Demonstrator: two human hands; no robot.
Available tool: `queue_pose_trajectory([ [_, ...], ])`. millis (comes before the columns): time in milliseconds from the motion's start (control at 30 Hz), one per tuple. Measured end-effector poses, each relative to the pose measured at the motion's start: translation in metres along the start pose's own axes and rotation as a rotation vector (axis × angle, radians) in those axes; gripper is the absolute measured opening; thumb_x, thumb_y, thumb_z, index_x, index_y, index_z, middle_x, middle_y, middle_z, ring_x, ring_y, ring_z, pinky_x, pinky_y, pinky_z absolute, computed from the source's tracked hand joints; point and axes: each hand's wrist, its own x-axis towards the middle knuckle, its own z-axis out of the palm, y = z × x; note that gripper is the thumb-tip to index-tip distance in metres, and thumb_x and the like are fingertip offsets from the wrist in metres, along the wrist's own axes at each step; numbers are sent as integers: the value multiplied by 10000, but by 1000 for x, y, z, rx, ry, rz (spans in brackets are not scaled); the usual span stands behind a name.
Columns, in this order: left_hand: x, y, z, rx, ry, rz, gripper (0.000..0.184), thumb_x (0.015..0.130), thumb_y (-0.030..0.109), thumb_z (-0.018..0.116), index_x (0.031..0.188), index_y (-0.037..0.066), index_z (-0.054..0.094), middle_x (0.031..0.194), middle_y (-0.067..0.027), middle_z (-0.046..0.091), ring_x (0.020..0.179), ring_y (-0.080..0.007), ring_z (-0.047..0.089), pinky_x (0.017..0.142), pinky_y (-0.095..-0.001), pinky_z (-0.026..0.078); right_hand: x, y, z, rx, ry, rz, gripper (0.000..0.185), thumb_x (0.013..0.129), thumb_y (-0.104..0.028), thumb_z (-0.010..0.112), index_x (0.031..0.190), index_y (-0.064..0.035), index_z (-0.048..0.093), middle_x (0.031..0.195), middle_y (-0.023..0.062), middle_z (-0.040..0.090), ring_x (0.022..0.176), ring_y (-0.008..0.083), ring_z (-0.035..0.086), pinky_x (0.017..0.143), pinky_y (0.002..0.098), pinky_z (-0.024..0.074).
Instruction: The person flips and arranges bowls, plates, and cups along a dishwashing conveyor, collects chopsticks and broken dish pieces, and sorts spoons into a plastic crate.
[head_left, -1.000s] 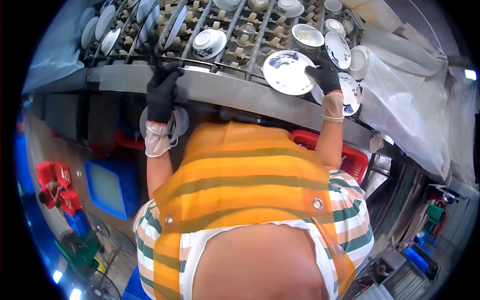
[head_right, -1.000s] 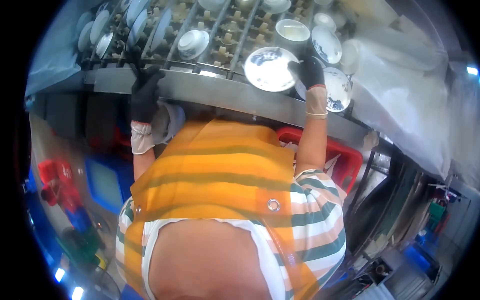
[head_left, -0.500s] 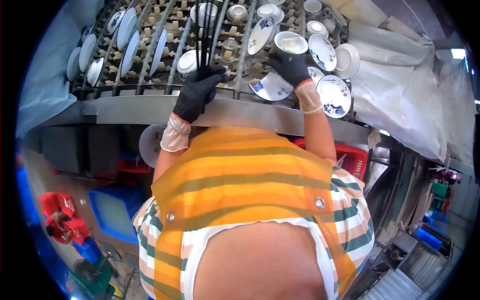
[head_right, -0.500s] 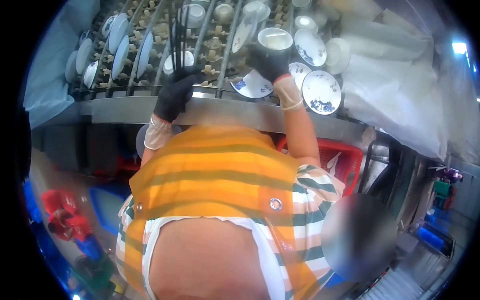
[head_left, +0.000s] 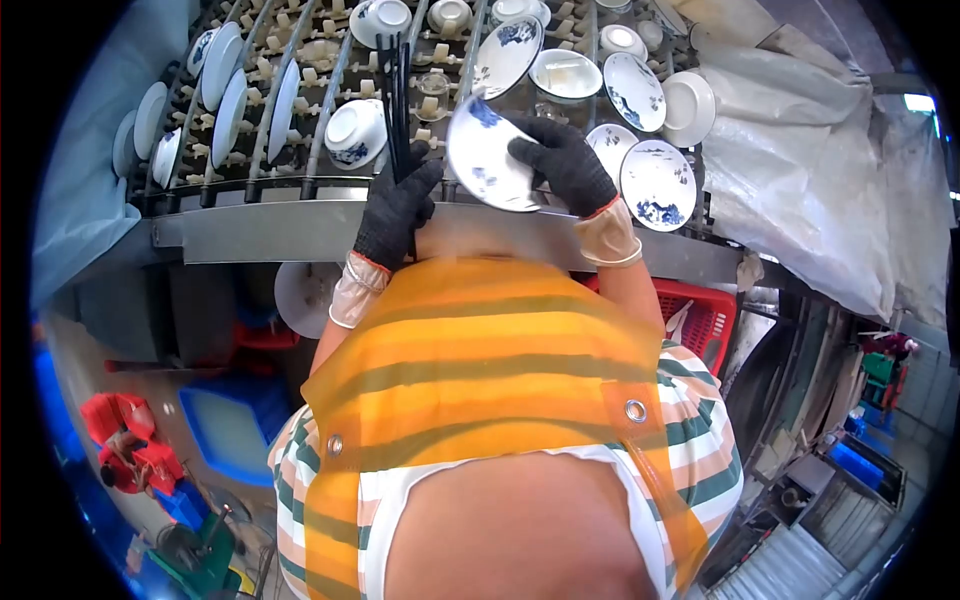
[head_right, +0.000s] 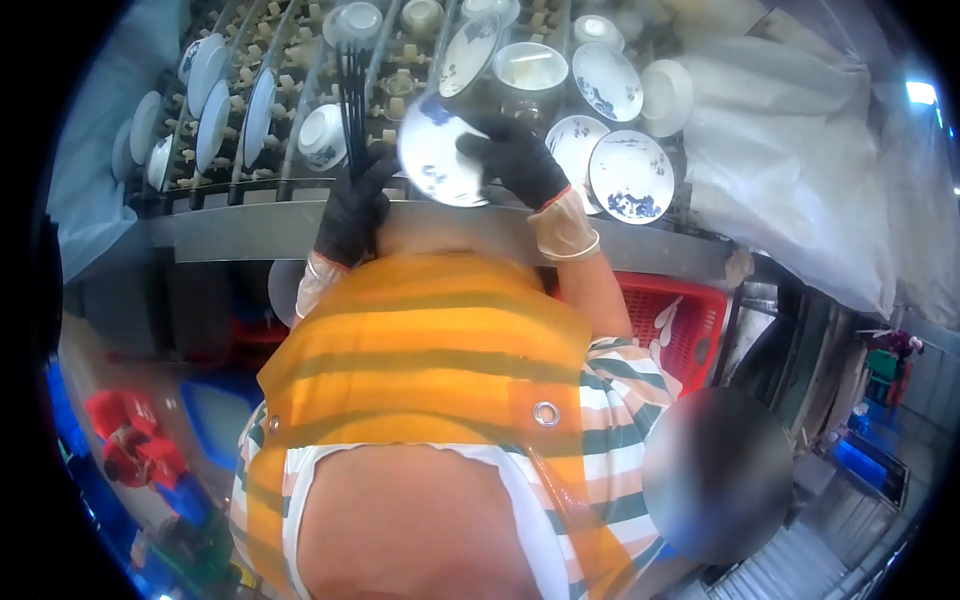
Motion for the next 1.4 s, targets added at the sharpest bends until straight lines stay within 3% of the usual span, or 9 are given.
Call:
queue_pose_trajectory([
  [133,12,-14,0,-167,-189,-36,377,772,161,678,1086,6,538,911,-71,614,673,-138,606,554,-232,486,28,29,-15,-521,353,-468,264,863,-258,558,967,-30,640,767,80,634,608,164,594,540,297,477],
  [233,8,-9,6,-406,-317,-204,458,808,147,580,1215,-2,431,1007,-124,579,853,-219,607,724,-325,524,45,39,-30,-1182,547,-404,246,824,-292,567,875,-63,639,808,146,642,666,285,619,607,393,488],
  [533,-7,-15,9,-597,-288,-198,424,857,171,580,1189,-52,440,1078,-149,580,951,-231,608,817,-329,516,47,55,-28,-838,677,-504,162,764,-205,582,873,-104,646,799,123,654,736,287,633,657,380,494],
  [600,-8,-17,11,-560,-264,-157,426,855,175,582,1191,-44,439,1057,-139,586,927,-215,613,790,-313,520,33,35,-28,-614,485,-456,219,766,-113,594,967,-43,644,767,82,655,656,141,620,581,280,487],
  [733,-15,-18,22,-697,-336,-238,417,842,170,592,1195,9,442,967,-88,592,798,-136,602,647,-220,502,11,-15,-15,1,-67,-134,303,808,-137,609,1100,-57,596,886,92,649,683,139,617,626,261,500],
  [800,-17,-14,26,-650,-221,-171,418,834,174,597,1188,8,449,950,-85,601,749,-117,606,616,-197,493,53,0,-43,-889,258,-843,274,733,-91,599,1005,-107,627,940,55,643,839,217,620,736,319,514],
  [1067,-26,-30,-26,-449,-101,43,521,808,282,620,1198,-15,444,966,-117,604,819,-192,625,715,-298,517,103,-7,-89,-1476,179,-336,513,664,-317,691,1137,-170,557,1067,88,610,958,284,585,809,388,474],
  [1200,-46,-47,-59,-531,25,132,477,856,338,546,1197,15,461,1057,-108,580,985,-223,558,842,-355,443,53,15,-37,-752,284,-759,718,641,-173,785,1268,-79,450,1019,96,581,891,182,586,766,289,503],
  [1400,-37,-69,-98,-663,5,72,442,915,353,440,1160,-14,468,998,-139,594,768,-244,621,540,-371,502,48,71,25,-432,74,-756,762,702,-133,736,1341,-34,333,1205,130,480,1055,229,518,899,338,441],
])
